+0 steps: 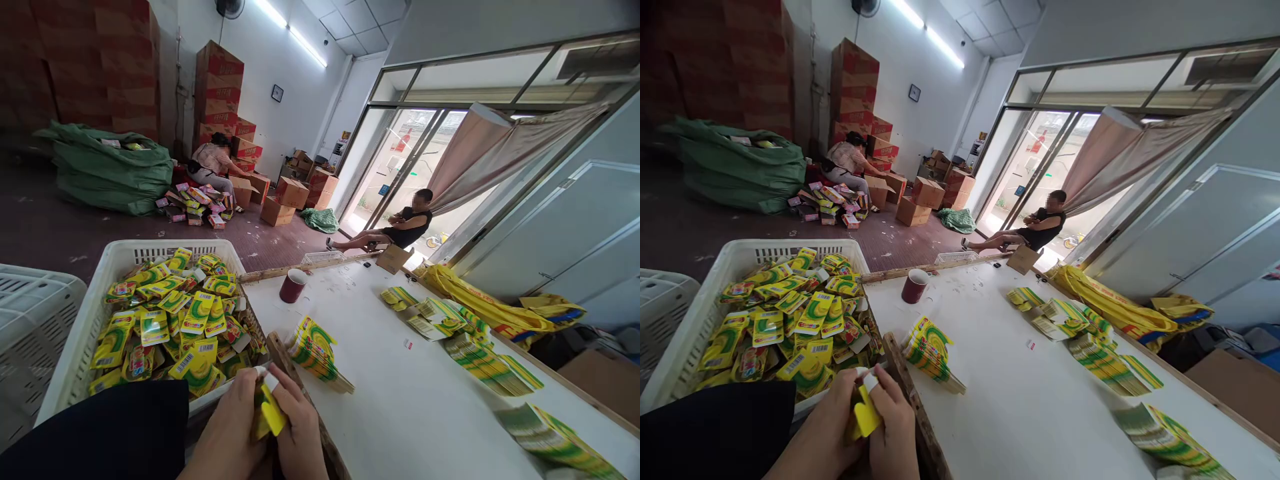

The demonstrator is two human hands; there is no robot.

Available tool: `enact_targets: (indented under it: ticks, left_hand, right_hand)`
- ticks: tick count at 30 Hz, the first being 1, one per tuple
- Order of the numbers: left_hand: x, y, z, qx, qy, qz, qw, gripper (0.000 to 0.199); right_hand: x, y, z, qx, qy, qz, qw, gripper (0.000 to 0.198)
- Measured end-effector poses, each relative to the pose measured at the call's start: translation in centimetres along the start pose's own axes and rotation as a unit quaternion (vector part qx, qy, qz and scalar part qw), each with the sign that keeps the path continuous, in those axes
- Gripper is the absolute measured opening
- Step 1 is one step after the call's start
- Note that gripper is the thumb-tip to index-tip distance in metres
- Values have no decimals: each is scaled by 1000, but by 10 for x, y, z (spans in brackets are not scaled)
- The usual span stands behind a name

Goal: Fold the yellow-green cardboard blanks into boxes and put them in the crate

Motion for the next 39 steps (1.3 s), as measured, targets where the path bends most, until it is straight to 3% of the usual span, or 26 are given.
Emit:
enact_targets:
  ticks: [2,6,12,15,19,23,26,28,30,33,39]
  left_hand:
    - [2,-7,-1,-3,-8,-17,1000,56]
    - [2,-18,-2,23,-47,-47,998,49]
    - [-1,-19,-1,83,-53,-57,994,40]
    - [-4,-15,1,100,-42,-54,993,37]
    - [-5,-10,2,81,-35,-74,993,37]
    - [11,-11,-4,40,-42,-54,997,42]
    - [22,-48,-12,-153,-10,-82,985,55]
    - [26,-74,-10,-304,9,-129,944,73]
    - [31,-83,-7,-369,19,-147,917,81]
    - [43,-70,-9,-342,26,-117,932,73]
    - [57,-44,-8,-216,-29,-40,975,58]
  right_hand:
    - [-4,-6,0,-22,-7,15,1000,55]
    - [-2,0,6,27,-51,37,998,56]
    - [7,-8,1,121,-38,29,991,16]
    - [3,-12,-2,166,7,18,986,14]
    - [-13,-5,1,108,73,-8,991,16]
    - [-28,4,5,65,44,-75,994,32]
    - [-65,-24,-4,-21,91,-56,994,57]
    - [-99,-61,-7,-132,169,57,975,52]
    - [-119,-85,-10,-164,203,161,952,38]
    - [-133,-96,-12,-154,202,204,945,22]
    - [-133,-90,-10,-146,188,212,948,27]
Point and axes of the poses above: each hand's wrist, its own z-axis away from the middle knuckle, its own y-axis out of the palm, x = y × z, the point moved 8 cm from there along -z, towards the middle knuckle, and after that the axes turned 7 degrees about z, right-handed, at the moved point
